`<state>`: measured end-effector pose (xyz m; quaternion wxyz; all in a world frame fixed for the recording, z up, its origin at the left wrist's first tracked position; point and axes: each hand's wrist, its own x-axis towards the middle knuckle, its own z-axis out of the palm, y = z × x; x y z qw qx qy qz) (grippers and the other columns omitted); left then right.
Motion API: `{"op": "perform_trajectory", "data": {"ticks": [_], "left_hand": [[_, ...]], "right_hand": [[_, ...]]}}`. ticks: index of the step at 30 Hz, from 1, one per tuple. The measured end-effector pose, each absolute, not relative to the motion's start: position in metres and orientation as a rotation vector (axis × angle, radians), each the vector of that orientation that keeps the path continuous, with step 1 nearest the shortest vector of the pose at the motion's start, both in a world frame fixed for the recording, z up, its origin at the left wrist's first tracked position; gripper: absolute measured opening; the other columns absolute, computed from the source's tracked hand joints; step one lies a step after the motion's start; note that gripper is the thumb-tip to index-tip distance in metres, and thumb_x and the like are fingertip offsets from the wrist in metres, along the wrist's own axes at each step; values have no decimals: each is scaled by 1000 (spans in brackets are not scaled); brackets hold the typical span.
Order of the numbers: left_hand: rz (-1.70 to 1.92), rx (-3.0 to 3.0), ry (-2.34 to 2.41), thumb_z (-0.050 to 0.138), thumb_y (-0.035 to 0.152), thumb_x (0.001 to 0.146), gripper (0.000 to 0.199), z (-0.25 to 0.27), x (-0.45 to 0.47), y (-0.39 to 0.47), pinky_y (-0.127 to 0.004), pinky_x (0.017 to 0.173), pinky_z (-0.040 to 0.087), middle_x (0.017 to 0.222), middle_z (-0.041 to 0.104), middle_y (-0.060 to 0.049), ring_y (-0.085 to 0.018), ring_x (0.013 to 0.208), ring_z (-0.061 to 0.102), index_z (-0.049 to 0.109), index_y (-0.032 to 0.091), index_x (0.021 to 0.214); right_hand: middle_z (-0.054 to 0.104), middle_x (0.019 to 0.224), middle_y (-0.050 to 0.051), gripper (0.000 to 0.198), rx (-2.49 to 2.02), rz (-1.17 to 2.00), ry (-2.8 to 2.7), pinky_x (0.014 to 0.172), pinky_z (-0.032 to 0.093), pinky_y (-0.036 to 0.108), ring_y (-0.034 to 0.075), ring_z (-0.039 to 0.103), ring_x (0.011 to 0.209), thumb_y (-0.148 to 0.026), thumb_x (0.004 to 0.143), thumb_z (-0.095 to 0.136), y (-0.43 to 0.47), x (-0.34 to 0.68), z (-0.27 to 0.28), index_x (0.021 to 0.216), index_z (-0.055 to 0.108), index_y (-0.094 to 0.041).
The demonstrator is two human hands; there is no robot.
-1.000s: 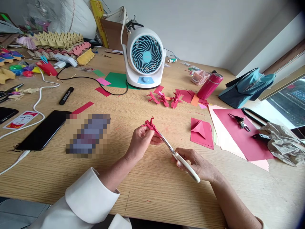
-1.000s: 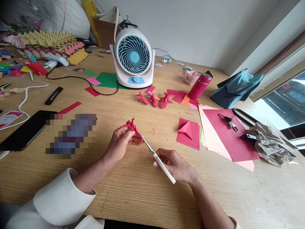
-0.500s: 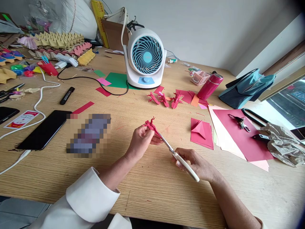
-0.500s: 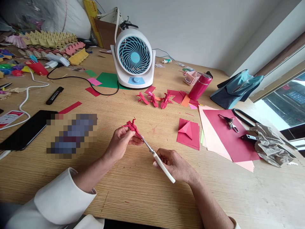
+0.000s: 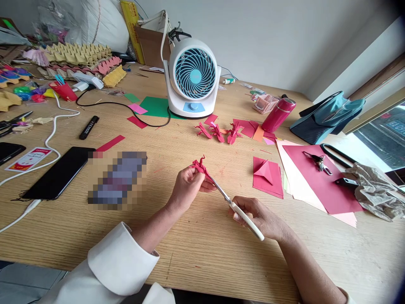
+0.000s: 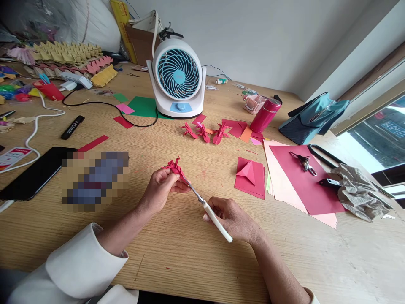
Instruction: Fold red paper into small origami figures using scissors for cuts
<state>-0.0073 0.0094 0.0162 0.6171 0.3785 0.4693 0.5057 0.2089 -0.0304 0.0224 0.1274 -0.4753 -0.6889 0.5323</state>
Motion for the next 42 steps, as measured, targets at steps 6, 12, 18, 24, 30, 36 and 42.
{"op": "perform_trajectory", "data": {"ticks": [6,12,18,24,30,36,42], "left_hand": [[1166,869,1079,64,27,70,15,16,-7,9,-28,55,60,61,72,-6,-18,53,70,59,14,67],[1168,865,1082,63,26,70,14,16,-6,9,-27,54,60,60,72,-5,-18,52,70,58,14,66],[1164,878,1086,61,25,70,12,17,-7,9,-27,54,60,59,71,-6,-18,53,70,59,14,66],[1165,882,1071,61,24,70,12,16,-8,9,-26,54,60,59,71,-5,-18,53,70,59,13,66],[1154,886,1067,61,25,70,13,15,-8,10,-26,55,61,59,72,-5,-18,53,71,59,13,66],[1164,886,1067,59,25,70,12,15,-8,10,-26,54,60,58,71,-5,-17,52,70,59,13,66],[1163,884,1071,60,25,70,13,16,-9,10,-26,53,60,58,71,-6,-17,52,70,59,13,66]], "right_hand": [[45,67,-2,30,-1381,1552,-2007,55,29,26,11,37,62,-46,86,60,-30,209,22,77,54,-18],[45,68,-3,29,-1385,1556,-2016,56,28,26,11,37,62,-44,86,59,-30,209,23,77,53,-18],[44,67,-3,28,-1380,1568,-2011,55,28,26,11,36,61,-44,87,59,-30,210,22,77,52,-18],[45,67,-3,27,-1392,1562,-2012,55,27,26,10,36,61,-42,86,59,-30,209,22,77,52,-17],[43,65,-4,26,-1393,1543,-2027,54,27,26,10,34,60,-40,86,59,-30,210,21,76,52,-18],[48,66,-2,29,-1364,1535,-2028,54,31,26,12,41,60,-44,89,57,-30,210,18,75,51,-19],[48,66,-2,31,-1348,1521,-2025,53,32,26,12,43,58,-46,90,56,-31,210,17,74,49,-19]]}}
